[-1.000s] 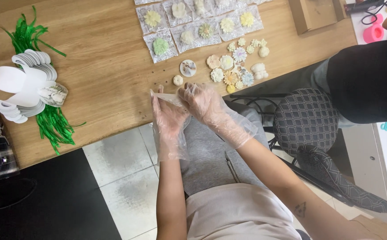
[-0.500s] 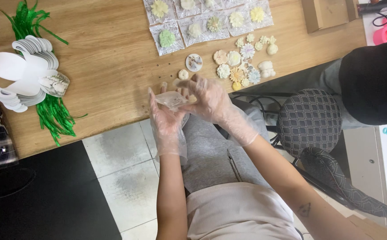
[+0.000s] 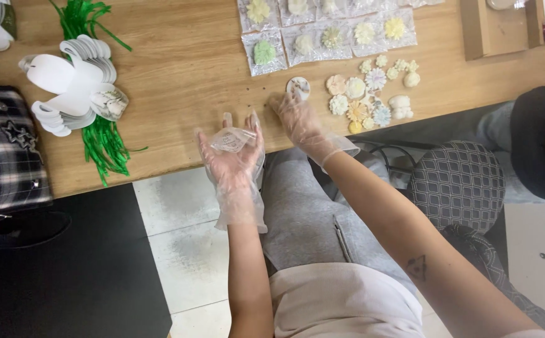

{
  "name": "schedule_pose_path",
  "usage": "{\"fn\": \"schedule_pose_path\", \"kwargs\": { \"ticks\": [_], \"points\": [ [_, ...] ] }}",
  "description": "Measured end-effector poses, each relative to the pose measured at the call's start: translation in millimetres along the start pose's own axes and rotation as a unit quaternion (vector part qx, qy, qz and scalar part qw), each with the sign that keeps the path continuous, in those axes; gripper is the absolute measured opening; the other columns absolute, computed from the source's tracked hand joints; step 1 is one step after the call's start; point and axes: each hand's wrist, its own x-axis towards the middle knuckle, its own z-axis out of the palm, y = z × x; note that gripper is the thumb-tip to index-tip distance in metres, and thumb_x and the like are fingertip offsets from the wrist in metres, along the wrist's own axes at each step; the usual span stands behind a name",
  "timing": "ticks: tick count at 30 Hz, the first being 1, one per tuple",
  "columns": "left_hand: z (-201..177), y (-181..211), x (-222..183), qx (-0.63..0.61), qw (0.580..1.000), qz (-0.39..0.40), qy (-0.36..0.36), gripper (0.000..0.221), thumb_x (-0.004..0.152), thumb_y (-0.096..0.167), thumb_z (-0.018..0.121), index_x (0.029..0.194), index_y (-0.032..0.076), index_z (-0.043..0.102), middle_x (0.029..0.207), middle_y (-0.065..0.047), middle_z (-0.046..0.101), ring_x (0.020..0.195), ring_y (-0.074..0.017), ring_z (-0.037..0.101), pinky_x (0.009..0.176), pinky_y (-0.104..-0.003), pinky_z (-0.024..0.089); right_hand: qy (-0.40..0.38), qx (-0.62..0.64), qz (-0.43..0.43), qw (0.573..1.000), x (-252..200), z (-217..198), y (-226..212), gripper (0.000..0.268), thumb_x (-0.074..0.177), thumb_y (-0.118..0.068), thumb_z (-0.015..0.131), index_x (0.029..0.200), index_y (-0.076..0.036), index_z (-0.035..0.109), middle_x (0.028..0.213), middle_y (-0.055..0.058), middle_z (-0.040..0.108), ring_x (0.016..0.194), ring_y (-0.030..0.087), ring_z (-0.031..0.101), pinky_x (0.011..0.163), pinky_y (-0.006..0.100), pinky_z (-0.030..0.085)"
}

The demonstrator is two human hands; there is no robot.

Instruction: The person wearing gloves picks up flower-shaped wax melt pieces from the work table one at a time and places each into a small printed cellophane bag, folding the bag closed and setting the packaged piece with a row of finished bags on the table.

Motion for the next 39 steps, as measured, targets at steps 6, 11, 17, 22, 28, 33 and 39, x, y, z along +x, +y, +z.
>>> {"fn": "schedule_pose_path", "kwargs": {
  "ticks": [6, 11, 17, 22, 28, 33, 39],
  "points": [
    [19.4, -10.4, 3.4, 0.012, 1.000, 0.020, -0.019, 0.081, 0.083, 0.055, 0.074, 0.149, 0.016, 0.047, 0.152, -0.027, 0.034, 0.135, -0.0478, 0.047, 0.102, -0.062, 0.048, -0.098, -0.041, 0.044, 0.993, -16.9, -7.4, 1.3, 0.038, 0.099, -0.019, 0.052, 0.136, -0.007, 0.054, 0.137, 0.025, 0.057, 0.111, 0.032, 0.064, 0.084, 0.040, 0.056],
    [33.0, -23.0, 12.3, 0.013, 0.998, 0.017, -0.061, 0.083, 0.077, 0.050, 0.082, 0.146, 0.016, 0.048, 0.151, -0.024, 0.034, 0.135, -0.0454, 0.046, 0.106, -0.061, 0.047, -0.015, 0.310, 0.202, 0.929, -29.5, -63.8, -8.4, 0.031, 0.095, -0.020, 0.065, 0.121, -0.003, 0.061, 0.113, 0.020, 0.067, 0.093, 0.030, 0.068, 0.080, 0.042, 0.056],
    [44.2, -48.3, 22.9, 0.041, 0.994, 0.043, -0.090, 0.079, 0.075, 0.050, 0.085, 0.140, 0.017, 0.055, 0.143, -0.020, 0.047, 0.131, -0.0415, 0.049, 0.109, -0.058, 0.046, 0.090, 0.632, 0.331, 0.695, -98.9, -175.1, -41.3, 0.034, 0.090, -0.018, 0.075, 0.118, -0.001, 0.067, 0.094, 0.007, 0.071, 0.083, 0.011, 0.064, 0.075, 0.028, 0.054],
    [53.3, -89.0, 12.0, 0.073, 0.988, 0.002, -0.138, 0.074, 0.079, 0.050, 0.081, 0.139, 0.017, 0.055, 0.143, -0.020, 0.053, 0.131, -0.0375, 0.054, 0.108, -0.056, 0.047, 0.182, 0.644, 0.234, 0.705, -126.0, -225.9, -41.7, 0.037, 0.089, -0.014, 0.077, 0.122, 0.000, 0.068, 0.098, 0.002, 0.070, 0.084, 0.007, 0.060, 0.077, 0.024, 0.052],
    [68.4, -137.2, -14.5, 0.132, 0.980, -0.014, -0.149, 0.068, 0.086, 0.055, 0.075, 0.138, 0.015, 0.055, 0.142, -0.019, 0.052, 0.127, -0.0350, 0.056, 0.103, -0.052, 0.049, 0.222, 0.603, 0.212, 0.737, -127.0, -273.7, -38.6, 0.042, 0.088, -0.016, 0.080, 0.126, -0.002, 0.067, 0.091, 0.001, 0.068, 0.078, 0.007, 0.057, 0.073, 0.024, 0.052],
    [75.6, -151.7, -33.0, 0.136, 0.977, -0.037, -0.162, 0.066, 0.087, 0.054, 0.073, 0.138, 0.018, 0.056, 0.141, -0.017, 0.057, 0.123, -0.0322, 0.061, 0.101, -0.046, 0.053, 0.246, 0.556, 0.226, 0.761, -127.5, -279.5, -36.6, 0.044, 0.088, -0.017, 0.080, 0.127, -0.004, 0.068, 0.084, 0.004, 0.067, 0.074, 0.010, 0.061, 0.070, 0.026, 0.054],
    [60.8, -151.1, -25.6, 0.188, 0.954, -0.026, -0.233, 0.069, 0.092, 0.059, 0.065, 0.147, 0.020, 0.053, 0.142, -0.020, 0.057, 0.125, -0.0323, 0.060, 0.100, -0.046, 0.054, 0.297, 0.504, 0.231, 0.777, -134.8, -277.9, -29.6, 0.046, 0.087, -0.017, 0.081, 0.129, -0.005, 0.068, 0.077, 0.004, 0.065, 0.068, 0.013, 0.065, 0.066, 0.028, 0.055]
  ]
}}
